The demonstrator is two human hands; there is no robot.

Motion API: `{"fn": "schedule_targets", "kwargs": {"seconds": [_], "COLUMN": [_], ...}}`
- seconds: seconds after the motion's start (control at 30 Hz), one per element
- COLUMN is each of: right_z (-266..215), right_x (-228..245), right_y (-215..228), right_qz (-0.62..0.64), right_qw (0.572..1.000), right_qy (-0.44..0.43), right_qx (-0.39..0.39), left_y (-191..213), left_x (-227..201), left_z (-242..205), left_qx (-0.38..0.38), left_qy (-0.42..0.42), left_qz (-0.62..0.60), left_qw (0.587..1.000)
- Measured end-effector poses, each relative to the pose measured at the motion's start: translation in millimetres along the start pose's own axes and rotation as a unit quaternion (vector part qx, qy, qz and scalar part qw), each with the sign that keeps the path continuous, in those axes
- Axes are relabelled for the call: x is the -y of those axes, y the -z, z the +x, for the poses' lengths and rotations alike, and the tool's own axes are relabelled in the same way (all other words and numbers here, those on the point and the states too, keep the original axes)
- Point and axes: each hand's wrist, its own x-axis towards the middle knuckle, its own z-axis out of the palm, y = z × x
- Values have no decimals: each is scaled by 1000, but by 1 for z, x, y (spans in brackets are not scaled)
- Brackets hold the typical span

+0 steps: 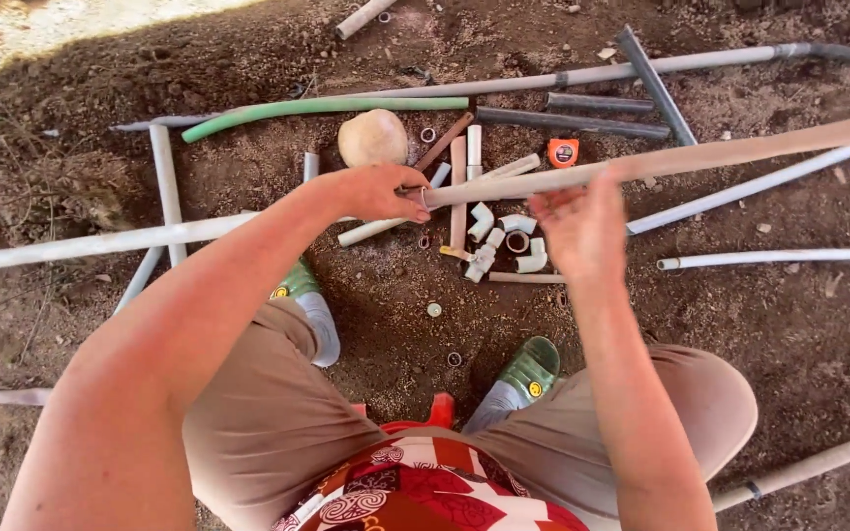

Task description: The person is selecting PVC pipes from a pile and using a manual hacksaw to cut them to size on the ground.

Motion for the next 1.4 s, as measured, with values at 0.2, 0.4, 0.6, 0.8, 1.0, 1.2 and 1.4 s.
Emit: {"fn": "schedule_targets", "kwargs": {"seconds": [0.2,0.4,0.6,0.8,1.0,1.2,1.4], "right_z": [-2,0,-30,-26,-37,-10,-11], "right_x": [37,21,-43,-73,-64,-75,-79], "right_y": [4,-4,-52,-54,-59,-28,-32], "right_qz": [31,6,-112,-58,-72,-46,-25], "right_qw": [997,999,992,997,993,989,988], "right_qy": [73,46,31,-13,-74,-127,-138], "right_qx": [9,17,44,56,58,56,58], "left_y": [-11,-18,-31,-26,-29,-36,-57], "left_x": [25,29,2,-6,23,62,76], "left_z": [17,13,7,14,32,48,54], "left_qx": [1,-23,-49,-52,5,75,32], "left_qy": [3,9,-30,-43,-40,55,44], "left_qz": [-3,-6,-29,44,38,165,173], "left_qw": [1000,1000,998,997,998,982,983]}}
